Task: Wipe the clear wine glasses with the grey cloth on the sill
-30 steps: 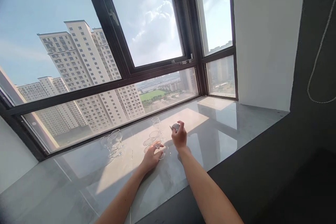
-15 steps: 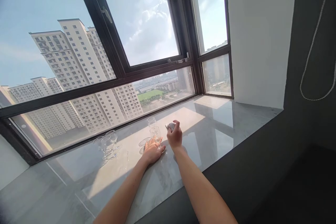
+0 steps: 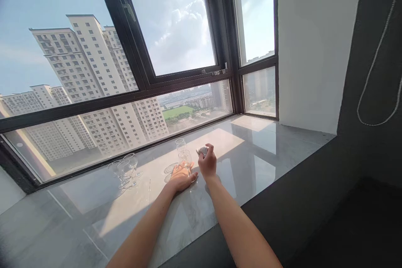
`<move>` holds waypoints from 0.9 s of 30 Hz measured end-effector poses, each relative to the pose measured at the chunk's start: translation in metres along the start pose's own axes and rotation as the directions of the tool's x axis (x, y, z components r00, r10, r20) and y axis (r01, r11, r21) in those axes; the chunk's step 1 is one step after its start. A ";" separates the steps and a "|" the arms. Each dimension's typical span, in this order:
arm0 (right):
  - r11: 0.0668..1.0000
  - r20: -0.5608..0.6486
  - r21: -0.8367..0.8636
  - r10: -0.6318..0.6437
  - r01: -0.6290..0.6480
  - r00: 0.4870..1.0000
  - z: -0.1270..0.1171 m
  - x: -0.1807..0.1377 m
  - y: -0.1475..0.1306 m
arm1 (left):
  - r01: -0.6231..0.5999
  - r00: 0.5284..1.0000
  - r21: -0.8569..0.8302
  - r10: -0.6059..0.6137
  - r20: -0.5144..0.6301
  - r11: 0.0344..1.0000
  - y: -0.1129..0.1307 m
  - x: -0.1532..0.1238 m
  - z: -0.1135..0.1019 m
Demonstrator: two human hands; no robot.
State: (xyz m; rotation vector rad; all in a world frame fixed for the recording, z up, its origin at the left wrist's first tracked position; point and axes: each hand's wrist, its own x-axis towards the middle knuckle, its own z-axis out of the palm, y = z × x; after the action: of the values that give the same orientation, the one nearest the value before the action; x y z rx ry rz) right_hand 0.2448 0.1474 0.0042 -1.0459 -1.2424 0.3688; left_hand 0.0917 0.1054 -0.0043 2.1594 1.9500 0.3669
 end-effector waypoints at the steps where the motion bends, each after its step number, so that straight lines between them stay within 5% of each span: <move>1: 1.000 -0.002 0.003 -0.003 0.003 1.000 0.000 0.000 0.000 | 0.004 1.000 0.029 -0.005 0.020 1.000 0.000 0.001 0.000; 16: 1.000 -0.040 0.001 -0.026 0.026 0.999 0.004 0.000 0.006 | 0.032 0.995 -0.058 -0.037 -0.093 0.998 -0.001 0.024 -0.003; 27: 0.999 -0.063 -0.002 -0.048 0.048 0.997 0.004 0.000 0.004 | 0.131 0.991 0.061 -0.128 -0.044 0.990 0.003 0.033 -0.005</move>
State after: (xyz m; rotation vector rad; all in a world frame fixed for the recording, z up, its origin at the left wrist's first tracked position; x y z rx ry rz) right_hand 0.2427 0.1510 0.0013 -1.0191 -1.2095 0.2963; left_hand 0.0957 0.1382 0.0025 2.0636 2.1382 0.3327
